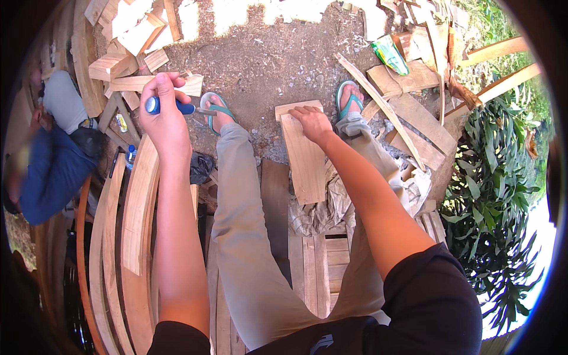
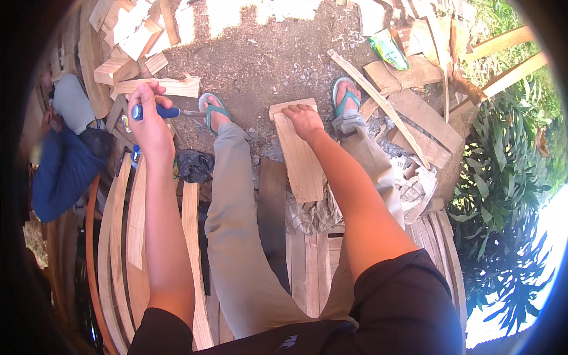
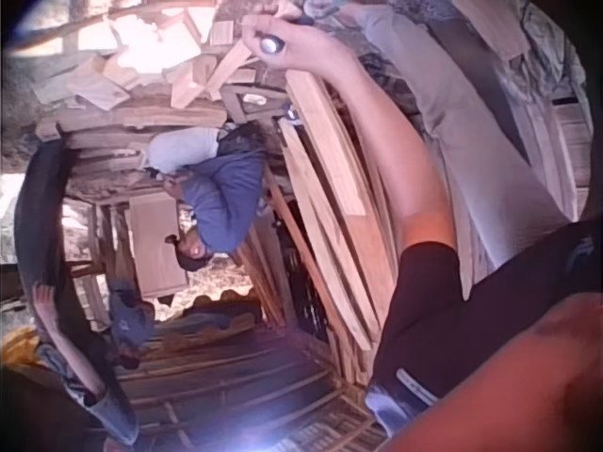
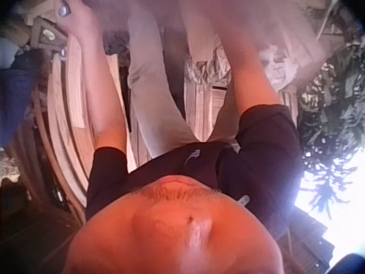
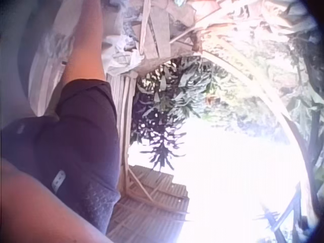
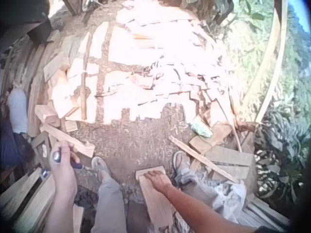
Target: The person assembles and chisels pieces of wood, using a hand chisel to carve a notch and fitting wooden blocks together by hand.
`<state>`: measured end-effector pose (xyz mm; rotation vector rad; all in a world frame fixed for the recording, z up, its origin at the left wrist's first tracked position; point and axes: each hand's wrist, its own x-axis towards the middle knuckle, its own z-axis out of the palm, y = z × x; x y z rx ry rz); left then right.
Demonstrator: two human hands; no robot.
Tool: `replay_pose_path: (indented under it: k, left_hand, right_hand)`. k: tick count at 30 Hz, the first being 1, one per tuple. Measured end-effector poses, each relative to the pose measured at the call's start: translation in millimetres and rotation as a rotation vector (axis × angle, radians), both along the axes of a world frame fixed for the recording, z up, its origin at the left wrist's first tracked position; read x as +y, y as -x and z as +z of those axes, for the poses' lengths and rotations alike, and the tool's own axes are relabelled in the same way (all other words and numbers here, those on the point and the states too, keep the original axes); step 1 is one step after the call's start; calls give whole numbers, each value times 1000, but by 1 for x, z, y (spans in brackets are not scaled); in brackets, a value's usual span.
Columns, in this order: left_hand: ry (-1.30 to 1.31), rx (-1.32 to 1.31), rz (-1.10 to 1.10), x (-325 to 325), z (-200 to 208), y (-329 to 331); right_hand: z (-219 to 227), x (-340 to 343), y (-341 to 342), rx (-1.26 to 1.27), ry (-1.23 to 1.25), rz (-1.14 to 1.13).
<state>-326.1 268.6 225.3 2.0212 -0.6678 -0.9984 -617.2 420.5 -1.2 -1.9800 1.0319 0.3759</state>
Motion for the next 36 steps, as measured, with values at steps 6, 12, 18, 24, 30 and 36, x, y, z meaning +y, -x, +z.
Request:
replay_pose_path:
  k: [6, 12, 18, 24, 30, 36]
  left_hand:
    - [-54, 16, 24, 10, -5, 12]
    - [-31, -6, -23, 1, 20, 10]
    - [5, 37, -6, -3, 50, 10]
    - [9, 78, 31, 6, 102, -3]
    - [29, 96, 55, 2, 146, -34]
    - [61, 73, 104, -1, 172, -93]
  right_hand:
    - [-13, -33, -69, 327, -385, 180]
    - [47, 10, -21, 268, 181, 94]
    - [171, 16, 42, 471, -587, 112]
    - [374, -36, 102, 242, -104, -188]
    - [510, -58, 79, 656, -360, -153]
    - [524, -88, 51, 202, -258, 156]
